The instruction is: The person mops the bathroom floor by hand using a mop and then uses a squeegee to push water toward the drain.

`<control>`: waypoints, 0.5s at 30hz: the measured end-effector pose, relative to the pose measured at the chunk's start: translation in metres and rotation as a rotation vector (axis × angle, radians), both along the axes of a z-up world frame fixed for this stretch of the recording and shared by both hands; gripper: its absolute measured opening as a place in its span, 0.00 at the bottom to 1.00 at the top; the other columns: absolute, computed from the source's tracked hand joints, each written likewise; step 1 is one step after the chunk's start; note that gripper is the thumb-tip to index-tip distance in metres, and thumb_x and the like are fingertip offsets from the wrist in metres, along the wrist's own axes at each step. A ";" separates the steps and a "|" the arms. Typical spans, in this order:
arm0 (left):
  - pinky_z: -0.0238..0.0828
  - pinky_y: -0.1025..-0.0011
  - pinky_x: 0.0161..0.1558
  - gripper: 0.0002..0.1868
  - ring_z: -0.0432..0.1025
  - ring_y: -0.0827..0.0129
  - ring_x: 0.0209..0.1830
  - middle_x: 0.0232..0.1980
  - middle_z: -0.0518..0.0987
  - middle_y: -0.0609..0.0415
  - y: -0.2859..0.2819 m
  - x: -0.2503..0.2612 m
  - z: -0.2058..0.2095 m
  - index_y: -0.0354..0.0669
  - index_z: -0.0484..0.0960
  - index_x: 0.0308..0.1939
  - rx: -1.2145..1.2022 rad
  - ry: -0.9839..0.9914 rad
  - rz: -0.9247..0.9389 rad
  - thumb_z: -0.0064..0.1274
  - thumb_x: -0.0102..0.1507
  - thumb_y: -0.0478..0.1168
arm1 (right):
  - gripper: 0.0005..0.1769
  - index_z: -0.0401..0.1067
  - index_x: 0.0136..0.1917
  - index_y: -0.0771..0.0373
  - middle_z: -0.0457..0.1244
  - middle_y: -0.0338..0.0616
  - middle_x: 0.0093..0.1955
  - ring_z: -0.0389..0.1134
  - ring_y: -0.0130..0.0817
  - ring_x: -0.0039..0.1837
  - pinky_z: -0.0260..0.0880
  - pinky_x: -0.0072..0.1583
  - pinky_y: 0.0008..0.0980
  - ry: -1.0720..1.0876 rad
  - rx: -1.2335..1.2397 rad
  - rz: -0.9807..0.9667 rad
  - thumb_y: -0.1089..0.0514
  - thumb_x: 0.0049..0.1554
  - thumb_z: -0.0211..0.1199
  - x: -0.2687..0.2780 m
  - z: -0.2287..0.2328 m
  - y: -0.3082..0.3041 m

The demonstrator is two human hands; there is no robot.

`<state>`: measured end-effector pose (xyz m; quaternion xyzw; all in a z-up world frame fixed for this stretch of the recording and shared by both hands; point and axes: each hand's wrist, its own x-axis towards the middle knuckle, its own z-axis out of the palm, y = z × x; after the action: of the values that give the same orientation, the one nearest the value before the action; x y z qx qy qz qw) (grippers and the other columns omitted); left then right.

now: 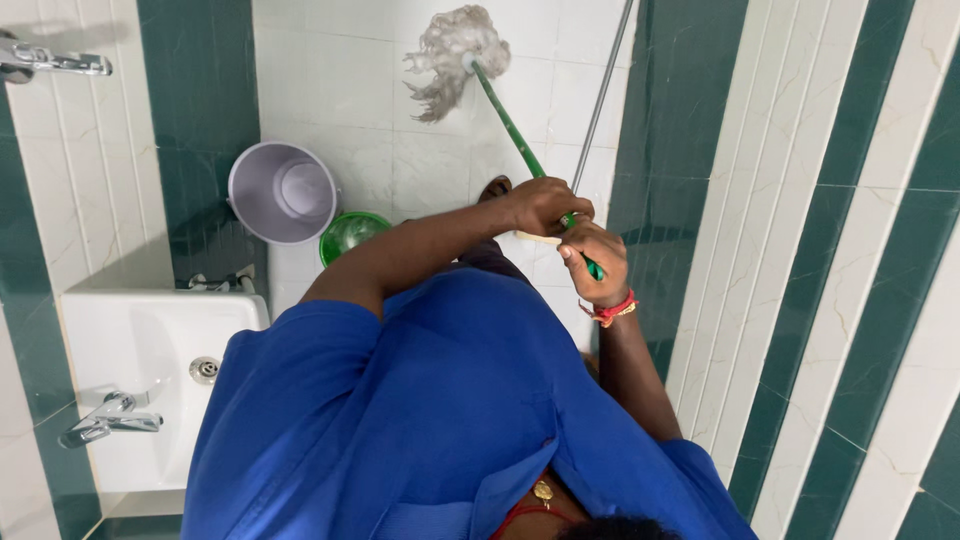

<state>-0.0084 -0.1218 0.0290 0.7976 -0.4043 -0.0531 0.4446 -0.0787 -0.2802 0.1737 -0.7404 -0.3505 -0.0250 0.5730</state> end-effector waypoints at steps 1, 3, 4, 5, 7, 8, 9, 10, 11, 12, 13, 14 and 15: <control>0.73 0.58 0.44 0.17 0.77 0.58 0.36 0.33 0.83 0.57 0.000 0.014 -0.010 0.52 0.80 0.47 -0.042 -0.032 -0.003 0.65 0.55 0.39 | 0.10 0.70 0.38 0.70 0.63 0.47 0.35 0.66 0.38 0.39 0.67 0.45 0.36 0.006 0.004 -0.002 0.67 0.63 0.61 0.011 -0.006 -0.002; 0.74 0.60 0.51 0.14 0.77 0.62 0.40 0.35 0.81 0.58 -0.001 0.043 -0.029 0.52 0.80 0.48 -0.132 -0.096 -0.011 0.65 0.61 0.38 | 0.10 0.69 0.39 0.71 0.63 0.49 0.36 0.66 0.39 0.40 0.68 0.47 0.37 0.011 -0.006 -0.018 0.68 0.63 0.61 0.033 -0.018 -0.006; 0.72 0.59 0.52 0.15 0.76 0.60 0.43 0.39 0.82 0.57 0.002 0.062 -0.035 0.51 0.80 0.48 -0.114 -0.097 -0.002 0.65 0.59 0.38 | 0.09 0.70 0.40 0.71 0.63 0.50 0.38 0.66 0.39 0.41 0.68 0.48 0.38 0.007 -0.015 -0.028 0.68 0.64 0.60 0.047 -0.026 -0.006; 0.70 0.59 0.53 0.16 0.75 0.58 0.46 0.42 0.82 0.56 0.006 0.078 -0.040 0.49 0.80 0.48 -0.097 -0.098 0.007 0.64 0.58 0.37 | 0.08 0.70 0.41 0.72 0.64 0.51 0.39 0.65 0.40 0.42 0.69 0.49 0.38 0.003 -0.024 -0.038 0.68 0.64 0.60 0.061 -0.035 -0.006; 0.67 0.58 0.55 0.16 0.73 0.57 0.50 0.45 0.81 0.54 0.015 0.099 -0.046 0.48 0.80 0.46 0.018 -0.036 0.052 0.65 0.56 0.38 | 0.09 0.68 0.40 0.70 0.63 0.49 0.39 0.65 0.40 0.43 0.68 0.50 0.38 0.076 -0.061 -0.015 0.69 0.64 0.59 0.090 -0.055 -0.004; 0.65 0.58 0.55 0.16 0.71 0.58 0.51 0.45 0.79 0.54 0.020 0.109 -0.050 0.48 0.80 0.45 0.113 0.026 0.085 0.67 0.55 0.40 | 0.08 0.69 0.41 0.69 0.62 0.49 0.39 0.64 0.42 0.43 0.68 0.49 0.39 0.053 -0.087 -0.012 0.68 0.64 0.61 0.105 -0.067 0.001; 0.64 0.57 0.58 0.15 0.70 0.56 0.53 0.46 0.79 0.54 0.028 0.119 -0.055 0.48 0.80 0.45 0.134 0.022 0.148 0.67 0.56 0.40 | 0.08 0.70 0.41 0.69 0.62 0.50 0.38 0.64 0.43 0.44 0.68 0.49 0.39 0.030 -0.112 -0.009 0.66 0.63 0.62 0.121 -0.078 0.008; 0.63 0.56 0.60 0.14 0.70 0.55 0.55 0.47 0.79 0.54 0.034 0.128 -0.063 0.48 0.81 0.44 0.151 0.024 0.209 0.66 0.56 0.40 | 0.09 0.71 0.40 0.67 0.63 0.48 0.38 0.66 0.42 0.44 0.69 0.49 0.40 -0.013 -0.184 0.025 0.64 0.63 0.63 0.136 -0.088 0.013; 0.63 0.56 0.63 0.14 0.70 0.56 0.58 0.50 0.80 0.54 0.041 0.136 -0.071 0.49 0.81 0.46 0.189 -0.029 0.245 0.65 0.57 0.39 | 0.10 0.72 0.39 0.65 0.64 0.46 0.38 0.67 0.42 0.44 0.70 0.49 0.40 -0.056 -0.256 0.059 0.61 0.63 0.65 0.147 -0.096 0.016; 0.62 0.55 0.66 0.14 0.70 0.56 0.61 0.52 0.80 0.54 0.047 0.146 -0.079 0.50 0.81 0.47 0.230 -0.095 0.285 0.64 0.58 0.39 | 0.09 0.73 0.40 0.64 0.65 0.46 0.39 0.68 0.42 0.45 0.70 0.48 0.40 -0.054 -0.280 0.082 0.60 0.62 0.65 0.156 -0.101 0.019; 0.62 0.55 0.64 0.15 0.69 0.54 0.60 0.54 0.79 0.51 0.052 0.150 -0.085 0.49 0.81 0.48 0.271 -0.041 0.318 0.64 0.57 0.39 | 0.09 0.74 0.40 0.63 0.66 0.45 0.39 0.69 0.43 0.46 0.71 0.47 0.39 -0.052 -0.303 0.104 0.58 0.61 0.66 0.162 -0.103 0.023; 0.63 0.55 0.62 0.17 0.68 0.51 0.59 0.55 0.77 0.49 0.056 0.152 -0.088 0.48 0.81 0.49 0.313 0.012 0.350 0.64 0.56 0.38 | 0.08 0.74 0.40 0.63 0.67 0.44 0.40 0.70 0.43 0.47 0.71 0.46 0.39 -0.051 -0.326 0.125 0.57 0.59 0.66 0.168 -0.103 0.026; 0.63 0.54 0.60 0.18 0.67 0.48 0.59 0.57 0.76 0.46 0.056 0.156 -0.088 0.47 0.81 0.49 0.354 0.066 0.383 0.63 0.55 0.37 | 0.09 0.74 0.40 0.63 0.67 0.44 0.40 0.70 0.43 0.47 0.71 0.46 0.40 -0.042 -0.352 0.103 0.57 0.59 0.67 0.173 -0.100 0.027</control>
<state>0.1478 -0.0660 -0.0594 0.9228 -0.2159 -0.0639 0.3127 0.0942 -0.2527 0.0733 -0.8096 -0.3991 0.0506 0.4275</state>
